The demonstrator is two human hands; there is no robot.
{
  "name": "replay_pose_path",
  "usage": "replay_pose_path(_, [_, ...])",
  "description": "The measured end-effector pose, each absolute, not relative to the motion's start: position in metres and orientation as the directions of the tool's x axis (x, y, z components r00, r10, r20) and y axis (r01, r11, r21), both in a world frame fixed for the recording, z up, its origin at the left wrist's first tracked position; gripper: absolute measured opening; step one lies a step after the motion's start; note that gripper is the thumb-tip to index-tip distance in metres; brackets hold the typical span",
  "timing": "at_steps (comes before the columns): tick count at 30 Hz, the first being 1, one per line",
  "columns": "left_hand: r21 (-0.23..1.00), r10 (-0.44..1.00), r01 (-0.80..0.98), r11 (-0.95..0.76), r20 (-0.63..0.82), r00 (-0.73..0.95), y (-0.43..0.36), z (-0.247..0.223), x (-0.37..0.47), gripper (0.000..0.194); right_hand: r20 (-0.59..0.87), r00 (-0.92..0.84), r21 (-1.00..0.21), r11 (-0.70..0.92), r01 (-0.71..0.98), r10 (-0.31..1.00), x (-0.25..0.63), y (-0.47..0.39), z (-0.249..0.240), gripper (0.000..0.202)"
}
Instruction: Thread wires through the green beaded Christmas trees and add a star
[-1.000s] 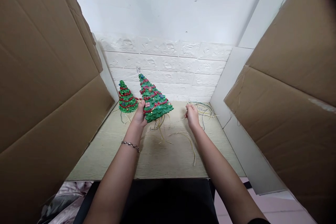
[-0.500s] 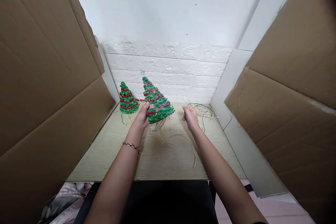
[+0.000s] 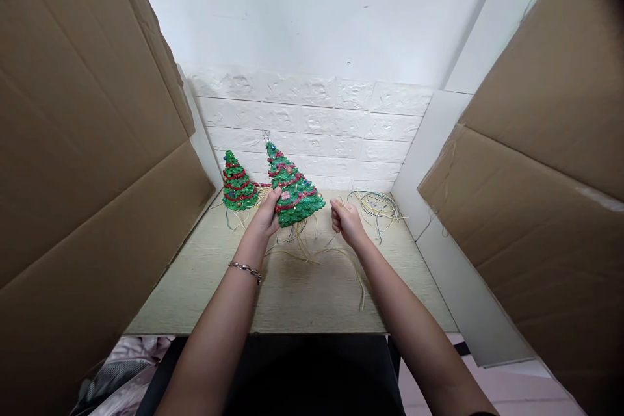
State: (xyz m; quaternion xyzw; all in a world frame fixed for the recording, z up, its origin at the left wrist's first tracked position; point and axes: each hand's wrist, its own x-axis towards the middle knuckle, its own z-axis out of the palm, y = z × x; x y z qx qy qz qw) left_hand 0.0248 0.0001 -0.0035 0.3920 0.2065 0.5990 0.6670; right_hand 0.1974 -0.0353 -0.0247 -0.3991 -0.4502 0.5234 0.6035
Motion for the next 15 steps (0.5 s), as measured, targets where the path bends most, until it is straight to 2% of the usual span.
replay_pose_path(6, [0.798,0.962,-0.602,-0.034,0.189,0.197,0.0018,-0.0068,0.0242,0.053,0.153,-0.065,-0.947,0.128,-0.296,0.986,0.1966,-0.0393,-0.0231,0.054])
replay_pose_path(15, [0.799,0.905,-0.513,-0.314,0.415,0.092,0.0027,-0.0054,0.0289,0.091,-0.016,-0.258,-0.943,-0.100,-0.317,0.966,0.2043,-0.0373,-0.0258,0.058])
